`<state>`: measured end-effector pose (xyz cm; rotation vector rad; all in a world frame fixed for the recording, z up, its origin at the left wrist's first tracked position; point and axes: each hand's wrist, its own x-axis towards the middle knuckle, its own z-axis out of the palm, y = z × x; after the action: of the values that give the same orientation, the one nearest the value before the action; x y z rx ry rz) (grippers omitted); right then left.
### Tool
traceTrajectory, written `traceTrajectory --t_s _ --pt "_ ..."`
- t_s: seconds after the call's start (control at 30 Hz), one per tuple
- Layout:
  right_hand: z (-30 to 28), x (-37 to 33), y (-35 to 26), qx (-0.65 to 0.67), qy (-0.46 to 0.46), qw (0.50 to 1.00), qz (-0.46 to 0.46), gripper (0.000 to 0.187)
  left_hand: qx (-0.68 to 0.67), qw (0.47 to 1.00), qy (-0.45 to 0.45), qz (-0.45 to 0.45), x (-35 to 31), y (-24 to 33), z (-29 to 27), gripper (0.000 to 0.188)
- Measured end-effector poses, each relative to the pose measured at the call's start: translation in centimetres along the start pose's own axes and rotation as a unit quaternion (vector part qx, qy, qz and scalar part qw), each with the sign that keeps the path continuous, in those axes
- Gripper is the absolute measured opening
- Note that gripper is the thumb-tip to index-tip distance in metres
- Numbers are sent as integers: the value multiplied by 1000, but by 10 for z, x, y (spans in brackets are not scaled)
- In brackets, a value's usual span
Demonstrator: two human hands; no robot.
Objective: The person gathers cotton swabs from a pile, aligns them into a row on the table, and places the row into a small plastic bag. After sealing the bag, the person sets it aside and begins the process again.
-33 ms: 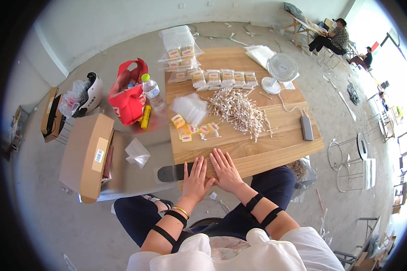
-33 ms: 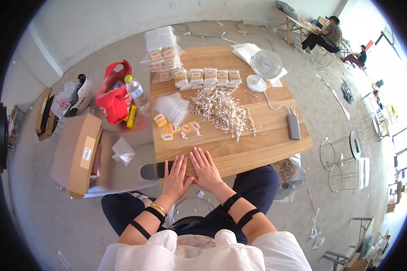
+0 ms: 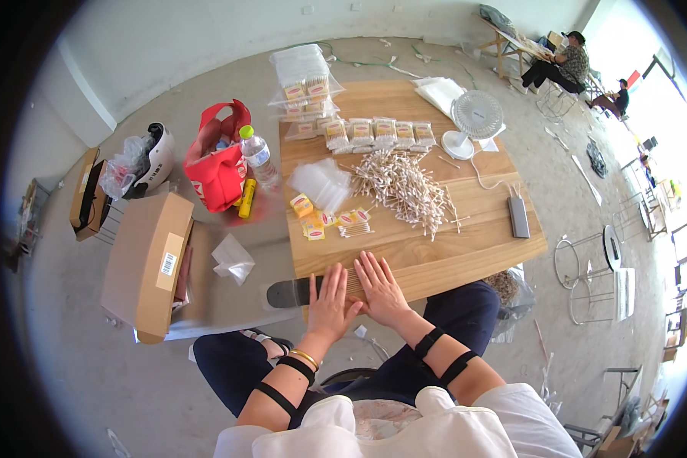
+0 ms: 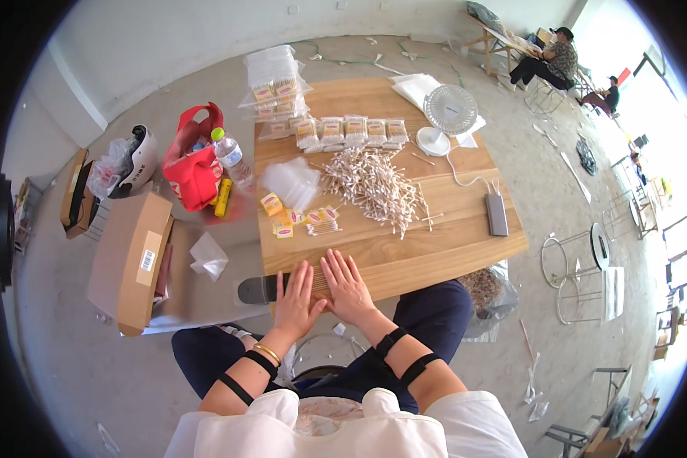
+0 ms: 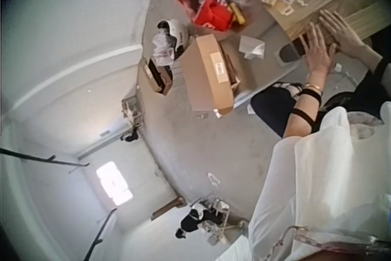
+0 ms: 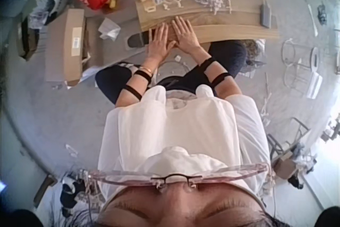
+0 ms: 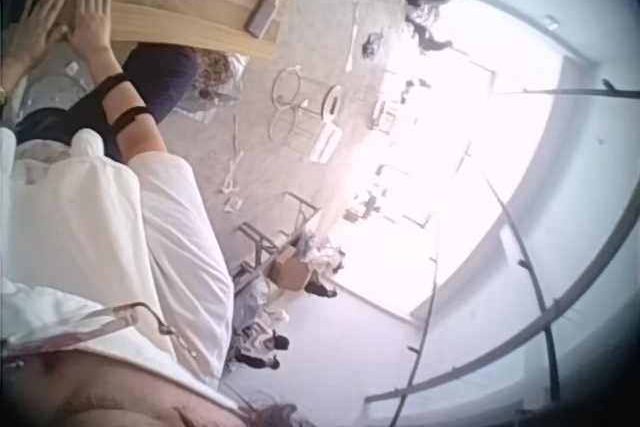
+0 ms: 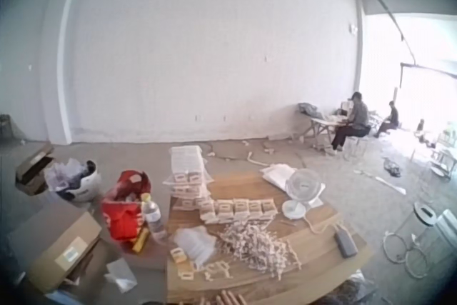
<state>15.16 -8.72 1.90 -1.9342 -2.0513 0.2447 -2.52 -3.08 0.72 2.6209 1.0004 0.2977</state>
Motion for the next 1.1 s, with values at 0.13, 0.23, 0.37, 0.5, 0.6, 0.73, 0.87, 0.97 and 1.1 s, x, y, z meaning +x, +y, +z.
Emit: traceTrajectory --t_s 0.13,0.23,0.37,0.5,0.6,0.73,0.87,0.97,1.1 --pt "8 1 -9 -15 1 1000 2 81 55 994 47 -85 -1 -13 0 93" --pt "19 6 -17 -43 -1 999 1 78 39 997 21 -58 -1 -14 0 98" --pt "23 4 -14 -36 20 999 4 76 72 996 17 -52 3 -15 -5 98" --pt "17 4 -14 -28 13 999 18 78 7 991 65 -115 34 -34 -16 86" --pt "14 6 -20 -39 2 999 15 80 -62 954 151 -251 59 -66 -13 87" --pt "11 6 -21 -33 -7 999 23 81 -162 878 122 -434 93 -84 -13 91" --pt "12 5 -19 -10 3 1000 15 79 -146 865 93 -470 99 -93 -2 82" --pt "11 5 -19 -20 0 1000 17 80 -209 858 136 -449 81 -104 10 72" --pt "13 6 -19 -28 -6 999 16 81 -233 865 113 -431 54 -116 15 59"
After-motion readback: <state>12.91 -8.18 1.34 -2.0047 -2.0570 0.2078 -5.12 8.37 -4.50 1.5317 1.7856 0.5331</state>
